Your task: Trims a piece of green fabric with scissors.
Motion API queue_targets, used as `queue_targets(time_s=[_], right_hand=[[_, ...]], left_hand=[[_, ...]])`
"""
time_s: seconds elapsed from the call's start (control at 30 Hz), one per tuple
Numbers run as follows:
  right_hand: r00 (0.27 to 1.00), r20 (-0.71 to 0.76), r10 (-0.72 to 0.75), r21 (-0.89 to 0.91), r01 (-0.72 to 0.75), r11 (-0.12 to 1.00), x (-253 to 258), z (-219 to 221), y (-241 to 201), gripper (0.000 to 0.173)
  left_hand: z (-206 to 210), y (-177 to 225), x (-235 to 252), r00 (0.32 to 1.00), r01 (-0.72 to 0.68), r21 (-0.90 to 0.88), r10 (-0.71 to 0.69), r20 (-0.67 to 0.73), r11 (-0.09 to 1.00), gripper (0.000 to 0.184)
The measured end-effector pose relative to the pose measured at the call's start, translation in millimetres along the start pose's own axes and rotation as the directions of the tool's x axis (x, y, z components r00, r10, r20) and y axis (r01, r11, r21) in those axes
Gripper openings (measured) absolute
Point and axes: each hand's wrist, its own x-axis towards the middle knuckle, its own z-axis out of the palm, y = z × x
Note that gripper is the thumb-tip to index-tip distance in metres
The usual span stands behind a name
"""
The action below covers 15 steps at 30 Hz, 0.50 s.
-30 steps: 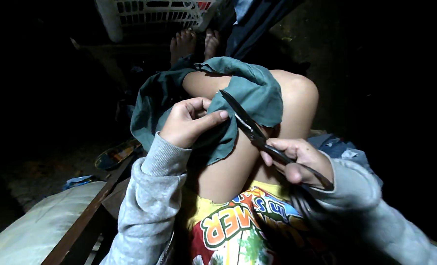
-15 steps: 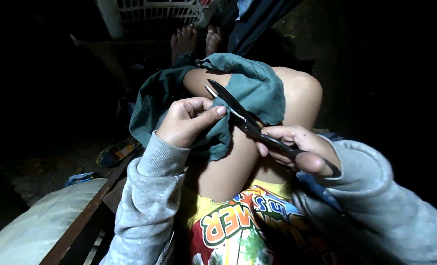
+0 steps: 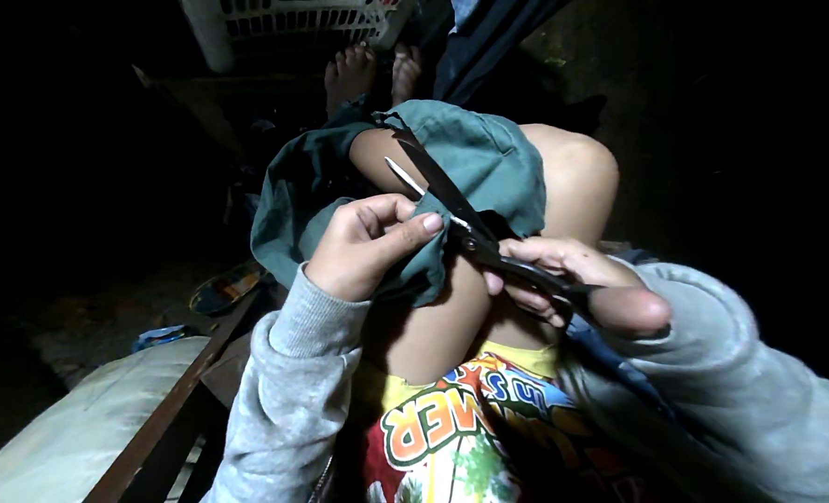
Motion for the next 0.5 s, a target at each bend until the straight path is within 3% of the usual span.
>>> queue_targets(time_s=[0.17, 0.37, 0.5], right_hand=[[0.998, 0.023, 0.052, -0.054, -0.050, 0.997, -26.3, -3.8, 13.3, 0.084], [0.999, 0.034, 0.034, 0.028, -0.035, 0.999, -51.6, -1.8, 23.7, 0.076], [0.999, 0.030, 0.036, 0.037, -0.037, 0.999, -61.6, -0.9, 28.2, 0.076]], left_hand=[[-10.8, -9.0, 4.7, 0.999, -0.022, 0.062, 0.025, -0.037, 0.998, 0.021], [-10.1, -11.7, 10.5, 0.999, 0.015, 0.058, -0.013, -0.037, 0.998, 0.025], [-12.2, -14.8, 10.7, 0.999, -0.006, 0.018, 0.006, 0.038, 1.000, 0.022]])
